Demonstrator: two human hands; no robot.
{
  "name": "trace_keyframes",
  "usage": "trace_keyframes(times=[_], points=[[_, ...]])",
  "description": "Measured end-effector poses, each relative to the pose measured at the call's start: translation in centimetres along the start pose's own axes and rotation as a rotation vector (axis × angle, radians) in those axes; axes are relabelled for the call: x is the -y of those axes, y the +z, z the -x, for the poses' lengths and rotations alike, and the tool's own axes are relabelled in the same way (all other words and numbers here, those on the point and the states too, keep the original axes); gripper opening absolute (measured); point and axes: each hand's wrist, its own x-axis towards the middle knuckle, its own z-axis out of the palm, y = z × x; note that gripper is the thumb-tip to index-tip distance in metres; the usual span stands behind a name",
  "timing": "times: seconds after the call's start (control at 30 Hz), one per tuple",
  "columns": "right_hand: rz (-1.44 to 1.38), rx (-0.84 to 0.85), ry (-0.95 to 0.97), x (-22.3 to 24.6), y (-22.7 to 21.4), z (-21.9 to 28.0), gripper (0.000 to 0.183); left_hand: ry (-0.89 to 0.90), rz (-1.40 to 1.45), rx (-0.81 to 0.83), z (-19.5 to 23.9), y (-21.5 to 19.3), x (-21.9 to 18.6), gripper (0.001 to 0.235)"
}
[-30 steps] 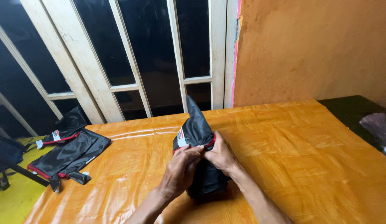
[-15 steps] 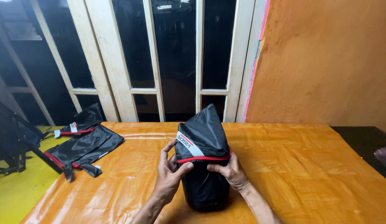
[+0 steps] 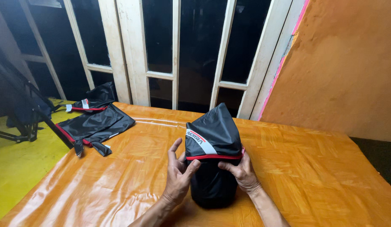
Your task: The person folds a long black fabric item with red accents on a wooden table. They fold the item into a compact square shape and then place it into a black drawstring bag, pulling the red drawstrings to close the bag.
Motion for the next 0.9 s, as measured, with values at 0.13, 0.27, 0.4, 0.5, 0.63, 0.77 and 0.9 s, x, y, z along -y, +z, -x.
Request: trace_keyframes(times=[0.13, 0.27, 0.4, 0.5, 0.63, 0.77, 0.9], points=[[0.003, 0.027, -0.008, 1.3, 0.0, 0.2, 0.071, -0.031, -0.113, 0.214, -0.8, -1.5, 0.4, 0.092], [0.125, 0.028, 0.038, 0.7, -1.4, 0.7, 0.079, 0.026, -0.266, 0.188, -1.0, -2.8, 2.7, 0.054], [0.139, 0.01, 0.067, 1.0, -1.2, 1.4, 0.078, -0.085, -0.133, 0.127, -0.3, -2.0, 2.5, 0.053], [0.029, 0.0, 0.047, 0.9, -1.1, 1.7, 0.074, -0.196, 0.084, 0.141, 0.3, -0.5, 0.0, 0.064], [0.066, -0.021, 0.045, 0.2, -1.9, 1.9, 0.078, -0.228, 0.01, 0.339, -0.4, -0.9, -0.8, 0.063], [0.108, -0.035, 0.019, 0.6, -1.4, 2.1, 0.08, -0.244, 0.012, 0.119, -0.4, -1.3, 1.2, 0.034], [0.015, -0.091, 0.017, -1.5, -1.3, 2.3, 0.084, -0.201, -0.087, 0.01, -0.7, -2.3, 3.3, 0.033]])
